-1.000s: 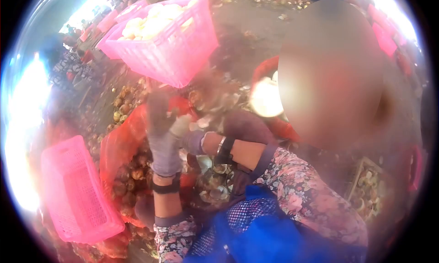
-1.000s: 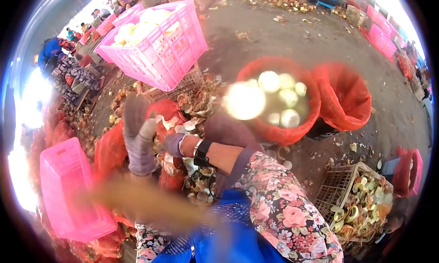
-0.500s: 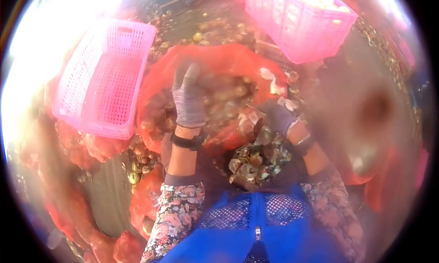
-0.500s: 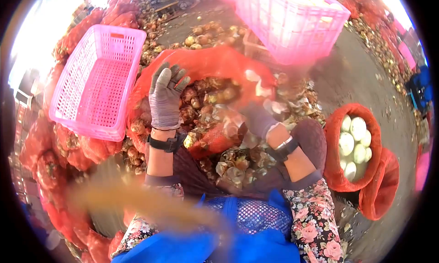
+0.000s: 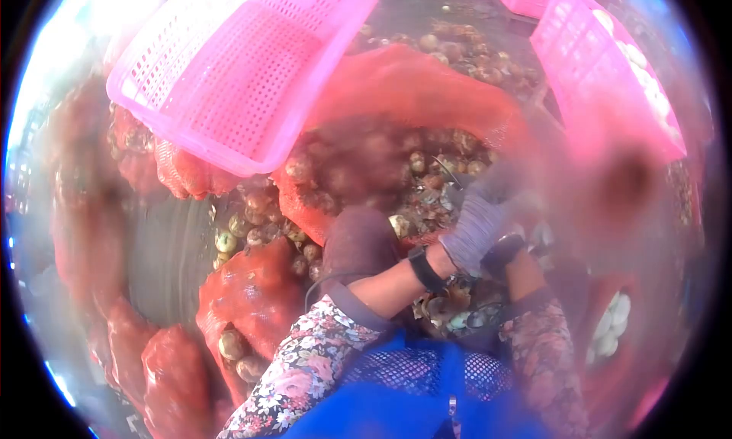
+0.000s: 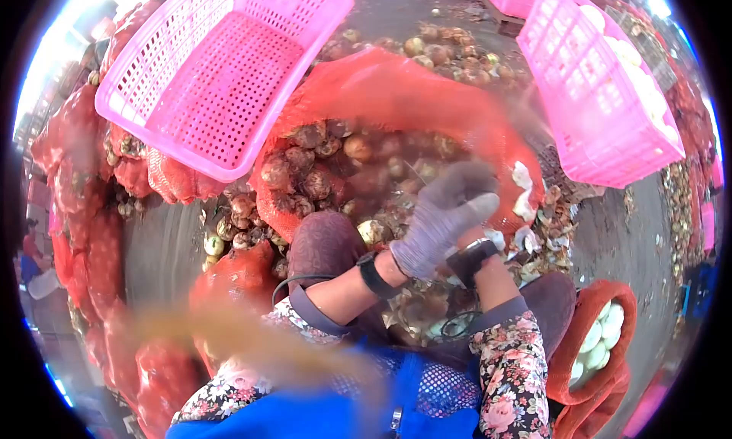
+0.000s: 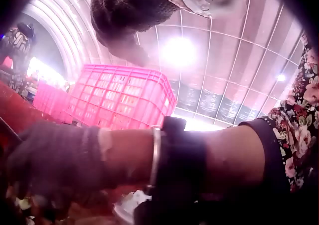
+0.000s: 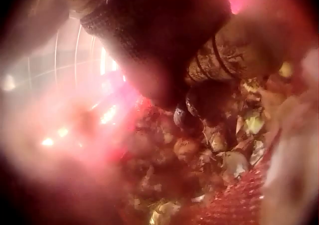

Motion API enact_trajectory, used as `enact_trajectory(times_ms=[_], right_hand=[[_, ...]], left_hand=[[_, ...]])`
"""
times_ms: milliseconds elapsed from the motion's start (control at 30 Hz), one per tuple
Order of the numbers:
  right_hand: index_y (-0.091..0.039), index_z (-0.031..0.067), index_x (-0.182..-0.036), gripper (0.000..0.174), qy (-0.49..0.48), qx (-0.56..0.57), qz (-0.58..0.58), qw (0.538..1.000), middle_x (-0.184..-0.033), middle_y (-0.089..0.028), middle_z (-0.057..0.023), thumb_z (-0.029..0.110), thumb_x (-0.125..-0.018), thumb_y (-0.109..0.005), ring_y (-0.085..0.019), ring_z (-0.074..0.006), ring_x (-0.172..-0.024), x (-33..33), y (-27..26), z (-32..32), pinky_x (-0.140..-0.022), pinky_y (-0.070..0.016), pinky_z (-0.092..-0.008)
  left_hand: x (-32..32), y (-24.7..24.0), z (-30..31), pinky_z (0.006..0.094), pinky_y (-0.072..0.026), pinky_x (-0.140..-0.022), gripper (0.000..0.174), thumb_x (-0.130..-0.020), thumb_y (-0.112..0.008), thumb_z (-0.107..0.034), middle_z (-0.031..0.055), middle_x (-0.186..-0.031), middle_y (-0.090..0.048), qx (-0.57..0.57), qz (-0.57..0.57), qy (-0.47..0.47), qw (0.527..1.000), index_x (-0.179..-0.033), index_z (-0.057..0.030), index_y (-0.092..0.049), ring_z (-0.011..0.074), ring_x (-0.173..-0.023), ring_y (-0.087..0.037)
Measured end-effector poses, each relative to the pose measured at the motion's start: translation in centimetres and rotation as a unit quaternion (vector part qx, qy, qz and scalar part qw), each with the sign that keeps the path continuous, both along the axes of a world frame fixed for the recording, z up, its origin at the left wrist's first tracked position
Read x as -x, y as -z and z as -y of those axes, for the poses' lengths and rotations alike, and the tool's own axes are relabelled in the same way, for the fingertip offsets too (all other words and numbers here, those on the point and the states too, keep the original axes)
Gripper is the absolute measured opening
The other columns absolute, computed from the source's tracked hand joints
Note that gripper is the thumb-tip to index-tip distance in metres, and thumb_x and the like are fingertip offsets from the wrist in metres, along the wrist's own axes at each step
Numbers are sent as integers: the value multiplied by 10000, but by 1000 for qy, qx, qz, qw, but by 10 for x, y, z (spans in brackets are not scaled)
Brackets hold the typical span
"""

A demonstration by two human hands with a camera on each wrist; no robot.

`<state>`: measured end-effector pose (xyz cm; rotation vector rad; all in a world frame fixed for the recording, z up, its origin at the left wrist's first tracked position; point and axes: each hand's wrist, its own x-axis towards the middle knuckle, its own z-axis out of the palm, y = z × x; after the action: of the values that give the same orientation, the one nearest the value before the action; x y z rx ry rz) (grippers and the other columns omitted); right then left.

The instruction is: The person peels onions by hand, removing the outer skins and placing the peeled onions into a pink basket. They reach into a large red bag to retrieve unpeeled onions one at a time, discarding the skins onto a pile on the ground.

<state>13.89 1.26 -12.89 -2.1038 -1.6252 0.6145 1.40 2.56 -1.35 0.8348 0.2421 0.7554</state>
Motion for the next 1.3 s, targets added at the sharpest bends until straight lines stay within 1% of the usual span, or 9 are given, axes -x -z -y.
enact_trajectory(times_ms=[267, 367, 467, 500, 600, 733, 833, 1133, 1300], right_hand=[[-586, 165, -1292, 451, -29, -25, 44, 998, -988, -700, -153, 298, -865, -642, -689, -335, -893, 29, 74, -75, -790, -545, -468], [-591, 159, -1274, 468, -61, -92, 109, 988, -974, -707, -144, 329, -845, -669, -692, -336, -897, 37, 103, -94, -784, -547, -472], [-555, 8, -1314, 528, -139, -73, 214, 964, -1144, -653, -126, 394, -959, -612, -653, -244, -1017, 46, 104, -99, -914, -555, -340], [-557, 9, -1310, 530, -160, -71, 223, 959, -1131, -649, -122, 402, -958, -609, -647, -239, -1003, 54, 105, -113, -901, -549, -336], [-560, 15, -1297, 537, -202, -83, 198, 956, -1093, -638, -109, 427, -955, -598, -630, -224, -961, 73, 111, -135, -863, -534, -325], [-565, 22, -1280, 549, -215, -60, 205, 953, -1042, -624, -93, 461, -950, -583, -607, -205, -905, 79, 118, -153, -812, -513, -310], [-569, 27, -1268, 560, -217, -42, 207, 953, -1003, -613, -81, 486, -947, -572, -590, -191, -862, 80, 120, -156, -773, -498, -299], [-580, 43, -1230, 596, -206, -18, 148, 967, -888, -579, -44, 561, -938, -539, -539, -148, -736, 67, 109, -155, -658, -452, -266], [-586, 52, -1209, 620, -147, -23, 19, 989, -824, -561, -23, 603, -933, -521, -511, -123, -666, 51, 79, -142, -595, -426, -247]], left_hand=[[1, -9, 0, 284, -480, -947, 433, -911, -696, -105, 29, -1132, -594, 33, -10, 37, 999, -1309, -44, -534, 118, -1071, -560], [6, -21, -8, 279, -482, -942, 453, -915, -699, -116, 29, -1140, -588, 44, -9, 40, 998, -1326, -47, -522, 119, -1076, -558], [15, -34, -11, 275, -484, -936, 473, -919, -702, -127, 28, -1148, -583, 83, -6, 48, 995, -1344, -51, -509, 119, -1080, -555], [14, -24, -14, 274, -490, -921, 473, -919, -702, -124, 26, -1131, -590, 108, 21, 54, 993, -1345, -58, -508, 118, -1067, -563], [-13, 27, -8, 272, -504, -867, 443, -914, -697, -97, 14, -1061, -605, 156, 131, 93, 975, -1319, -74, -520, 107, -1013, -577], [-58, 60, -4, 256, -465, -825, 360, -877, -685, -44, -12, -1009, -569, 6, 96, -44, 994, -1200, -69, -531, 79, -966, -517], [-78, 76, -1, 253, -441, -833, 346, -859, -682, -47, -19, -988, -541, 22, 90, -74, 993, -1166, -68, -524, 78, -952, -483], [-70, 79, -30, 253, -438, -893, 362, -857, -672, -49, -11, -1024, -531, 76, 95, -83, 989, -1192, -56, -536, 90, -979, -489], [-56, 66, -50, 253, -452, -921, 394, -865, -687, -69, 9, -1070, -555, 79, 38, -108, 990, -1233, -46, -547, 100, -1011, -517]])
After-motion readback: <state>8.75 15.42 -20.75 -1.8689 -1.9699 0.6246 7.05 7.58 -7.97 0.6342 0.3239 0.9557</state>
